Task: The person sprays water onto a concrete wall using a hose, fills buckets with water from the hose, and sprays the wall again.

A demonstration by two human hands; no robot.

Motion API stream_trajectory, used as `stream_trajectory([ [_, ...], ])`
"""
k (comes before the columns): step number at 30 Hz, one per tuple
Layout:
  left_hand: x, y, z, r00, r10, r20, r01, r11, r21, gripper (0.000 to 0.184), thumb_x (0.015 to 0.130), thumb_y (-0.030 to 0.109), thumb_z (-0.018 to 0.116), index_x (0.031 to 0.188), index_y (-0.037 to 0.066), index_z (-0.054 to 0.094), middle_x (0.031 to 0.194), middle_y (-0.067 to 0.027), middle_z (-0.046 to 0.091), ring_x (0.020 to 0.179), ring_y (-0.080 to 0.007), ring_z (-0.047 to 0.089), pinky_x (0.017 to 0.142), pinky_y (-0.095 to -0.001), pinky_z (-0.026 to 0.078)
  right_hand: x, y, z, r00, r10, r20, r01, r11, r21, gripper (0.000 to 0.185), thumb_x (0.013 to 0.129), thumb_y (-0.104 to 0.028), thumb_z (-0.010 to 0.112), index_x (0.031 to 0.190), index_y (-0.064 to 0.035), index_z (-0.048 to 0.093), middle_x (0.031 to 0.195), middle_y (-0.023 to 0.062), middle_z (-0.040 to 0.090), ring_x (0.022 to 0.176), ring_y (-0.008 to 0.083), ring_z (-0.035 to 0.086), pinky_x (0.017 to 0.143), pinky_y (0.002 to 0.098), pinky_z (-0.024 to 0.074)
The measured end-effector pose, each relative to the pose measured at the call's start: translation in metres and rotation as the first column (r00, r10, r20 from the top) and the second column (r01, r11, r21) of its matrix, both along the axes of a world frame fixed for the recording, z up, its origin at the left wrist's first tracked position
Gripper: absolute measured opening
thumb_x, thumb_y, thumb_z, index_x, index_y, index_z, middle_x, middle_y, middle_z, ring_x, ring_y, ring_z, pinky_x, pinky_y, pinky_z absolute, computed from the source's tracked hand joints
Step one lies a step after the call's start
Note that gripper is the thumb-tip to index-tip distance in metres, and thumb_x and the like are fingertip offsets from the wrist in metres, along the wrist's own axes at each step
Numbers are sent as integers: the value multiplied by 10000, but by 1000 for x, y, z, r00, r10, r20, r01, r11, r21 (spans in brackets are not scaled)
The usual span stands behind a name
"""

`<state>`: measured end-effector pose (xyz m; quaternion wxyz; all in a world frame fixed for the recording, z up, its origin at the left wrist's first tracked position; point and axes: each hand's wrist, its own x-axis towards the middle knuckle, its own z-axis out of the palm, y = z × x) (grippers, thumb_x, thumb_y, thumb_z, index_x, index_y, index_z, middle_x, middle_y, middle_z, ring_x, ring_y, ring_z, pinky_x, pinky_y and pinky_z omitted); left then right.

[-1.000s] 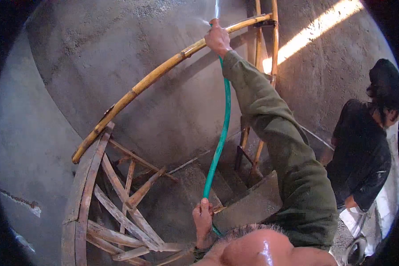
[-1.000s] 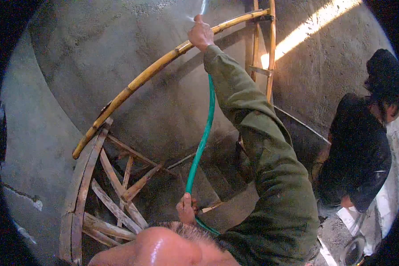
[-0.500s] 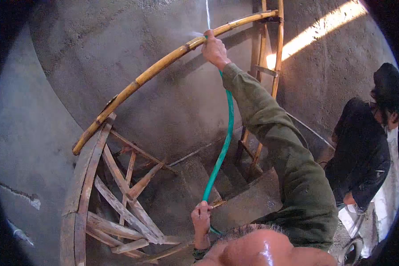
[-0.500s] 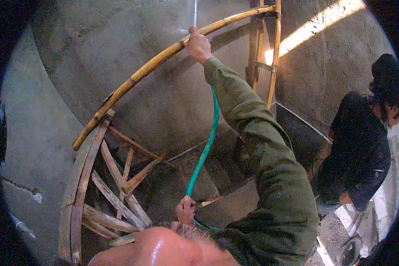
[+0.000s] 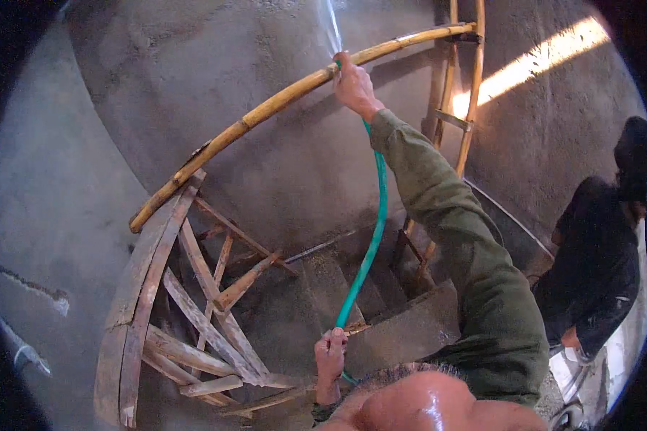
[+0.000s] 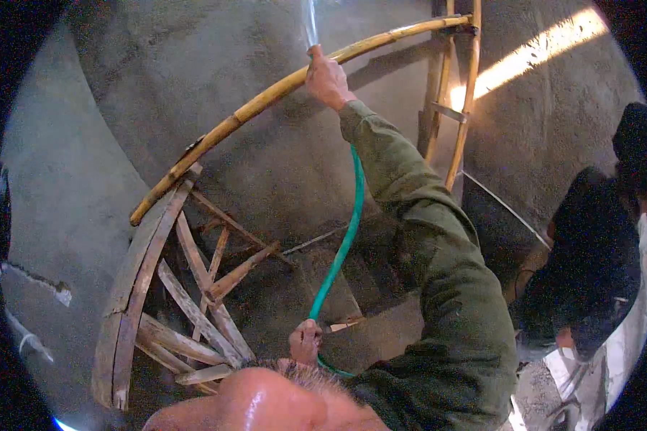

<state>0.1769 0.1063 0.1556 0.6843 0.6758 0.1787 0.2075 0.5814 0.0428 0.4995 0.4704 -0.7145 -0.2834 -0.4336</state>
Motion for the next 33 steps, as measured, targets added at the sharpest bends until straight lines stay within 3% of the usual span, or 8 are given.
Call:
stream_trajectory([
  [3, 3, -10, 19, 994, 93, -49, -89, 993, 78, 363, 879, 351, 531, 692, 40, 556, 566, 32, 449, 514, -58, 397, 465, -233, 316, -12, 6, 30, 983, 3, 181, -12, 999, 52, 290, 801, -118, 494, 1078, -99, 411, 789, 238, 592, 770, 441, 571, 653, 523, 422],
  [6, 6, -7, 27, 998, 66, -7, -64, 982, 176, 388, 875, 377, 526, 697, 35, 560, 570, 24, 457, 525, -67, 410, 470, -247, 323, -21, 9, 55, 953, -18, 301, -5, 997, 76, 270, 829, -121, 494, 1077, -110, 386, 734, 230, 576, 722, 434, 566, 605, 510, 412],
  [10, 12, -8, 31, 998, 65, 24, -66, 996, 67, 420, 872, 402, 521, 688, 26, 557, 570, 18, 460, 534, -71, 413, 473, -254, 327, -31, 12, 76, 923, 4, 385, -42, 995, 90, 317, 766, -95, 517, 1066, -93, 416, 758, 220, 585, 737, 431, 572, 615, 512, 424],
  [15, 12, -1, 27, 1000, 23, 6, -24, 993, 113, 456, 859, 437, 526, 702, 12, 575, 576, 2, 491, 543, -79, 433, 485, -260, 347, -43, 15, 86, 936, 16, 353, -37, 998, 54, 309, 780, -94, 510, 1073, -101, 413, 794, 227, 590, 758, 434, 570, 623, 515, 423],
  [19, 10, 3, 24, 999, -11, -31, 13, 997, 75, 468, 862, 443, 514, 711, 6, 581, 578, -8, 501, 544, -82, 443, 489, -261, 355, -44, 24, 84, 900, 2, 435, -39, 996, 75, 265, 825, -107, 493, 1071, -132, 395, 736, 232, 578, 709, 445, 557, 593, 516, 405],
  [21, 9, 4, 22, 999, 36, 5, -36, 983, 180, 480, 868, 448, 500, 711, 2, 585, 581, -11, 501, 541, -85, 440, 485, -263, 351, -45, 26, 84, 902, 6, 431, -38, 997, 66, 262, 828, -110, 491, 1070, -136, 394, 737, 231, 578, 704, 444, 556, 590, 518, 400],
  [30, 6, 1, 31, 999, 45, 5, -45, 981, 189, 469, 874, 437, 498, 715, 3, 577, 579, -4, 496, 543, -87, 436, 491, -263, 356, -54, 24, 85, 904, 70, 421, -96, 995, 41, 237, 838, -110, 484, 1053, -141, 388, 742, 224, 575, 705, 452, 547, 586, 514, 397],
  [33, 3, -10, 54, 998, 29, 62, -37, 990, 138, 448, 884, 407, 495, 692, 9, 564, 574, 4, 486, 549, -79, 431, 496, -258, 351, -51, 29, 90, 890, 55, 454, -83, 996, 41, 239, 837, -109, 483, 1056, -144, 395, 744, 224, 576, 708, 450, 549, 589, 509, 402],
])
